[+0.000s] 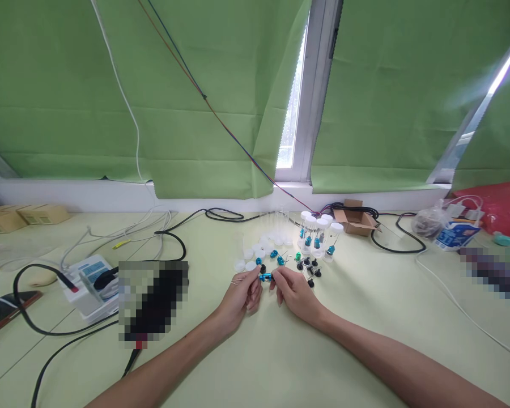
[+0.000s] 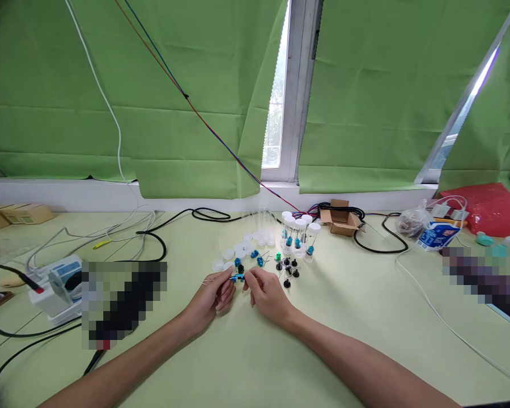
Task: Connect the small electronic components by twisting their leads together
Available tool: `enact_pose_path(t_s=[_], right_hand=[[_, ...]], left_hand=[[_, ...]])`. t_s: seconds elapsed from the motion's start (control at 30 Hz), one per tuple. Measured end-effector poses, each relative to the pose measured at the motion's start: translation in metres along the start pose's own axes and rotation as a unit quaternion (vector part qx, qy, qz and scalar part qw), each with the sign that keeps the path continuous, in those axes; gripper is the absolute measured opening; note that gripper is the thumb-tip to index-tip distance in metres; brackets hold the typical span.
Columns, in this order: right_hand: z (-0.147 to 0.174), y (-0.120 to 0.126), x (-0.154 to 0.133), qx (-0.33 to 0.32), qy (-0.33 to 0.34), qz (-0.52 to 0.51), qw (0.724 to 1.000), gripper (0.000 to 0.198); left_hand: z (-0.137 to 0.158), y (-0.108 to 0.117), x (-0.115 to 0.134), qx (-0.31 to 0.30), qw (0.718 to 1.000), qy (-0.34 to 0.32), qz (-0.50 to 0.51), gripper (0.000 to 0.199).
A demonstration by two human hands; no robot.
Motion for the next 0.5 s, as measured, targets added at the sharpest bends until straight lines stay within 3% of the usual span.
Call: enact_pose_path(t_s=[0.1, 0.27, 0.5], right_hand=[[0.0013, -0.0001, -0.0010, 0.000, 0.006, -0.019, 1.000, 0.025], [0.0000, -0.0011, -0.0008, -0.006, 0.007, -0.020, 1.000, 0.023], [-0.0003, -0.0031, 0.0021, -0.022, -0.002, -0.026, 0.999, 0.037]], left_hand=[[-0.0001, 0.0012, -0.0002, 0.002, 1.000, 0.000, 0.010, 0.051], [-0.0009, -0.0002, 0.0006, -0.004, 1.000, -0.005, 0.000, 0.051], [-0.0006, -0.0025, -0.0003, -0.018, 0.999, -0.015, -0.033, 0.053]])
Point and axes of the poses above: each hand's wrist, its own z-axis away from the middle knuckle, its own y-axis out of the back of the hand, x = y × z, the point moved 9 cm from there along -z, towards the middle knuckle, and after that the axes turned 6 degrees about -x, right-handed, at the moved point
